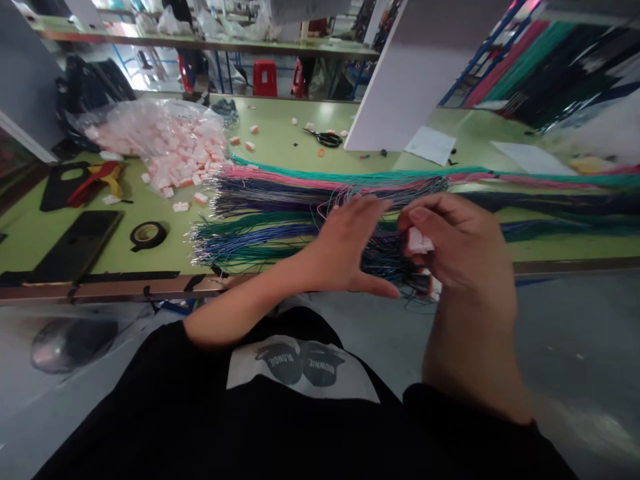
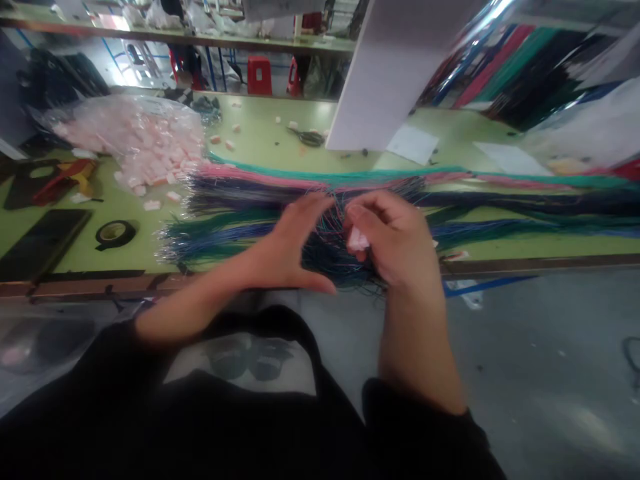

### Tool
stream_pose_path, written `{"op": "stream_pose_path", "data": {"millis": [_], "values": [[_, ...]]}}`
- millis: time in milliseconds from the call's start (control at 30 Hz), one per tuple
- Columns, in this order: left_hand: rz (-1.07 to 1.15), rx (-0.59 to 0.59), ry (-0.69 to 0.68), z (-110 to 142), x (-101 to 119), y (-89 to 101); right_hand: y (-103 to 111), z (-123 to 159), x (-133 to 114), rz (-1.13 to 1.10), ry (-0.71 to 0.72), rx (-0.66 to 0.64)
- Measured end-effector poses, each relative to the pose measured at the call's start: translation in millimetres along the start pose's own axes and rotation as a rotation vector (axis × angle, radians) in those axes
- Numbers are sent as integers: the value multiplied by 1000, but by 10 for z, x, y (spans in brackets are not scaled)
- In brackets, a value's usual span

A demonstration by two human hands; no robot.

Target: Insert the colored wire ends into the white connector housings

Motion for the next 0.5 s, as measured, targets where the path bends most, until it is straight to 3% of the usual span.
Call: {"op": "stream_pose_path", "data": {"millis": [67, 167, 367, 500], "values": [[2, -121, 35, -196, 23, -186, -20, -41, 26, -46, -55, -26], [65, -170, 158, -358, -42, -249, 17, -26, 85, -68, -69, 8], [141, -187, 268, -383, -137, -276, 123, 148, 214, 161, -60, -47], [284, -194, 410, -367, -189, -305, 129, 116, 328, 21, -52, 19]]}}
Point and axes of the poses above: each hand's wrist, its own z-axis away from the middle knuckle, its own y-axis out of the back of the hand, x = y × z, the point moved 2 cm from there along -z, towards the middle knuckle, and after that the axes turned 9 degrees about y, right-handed, at the moved point
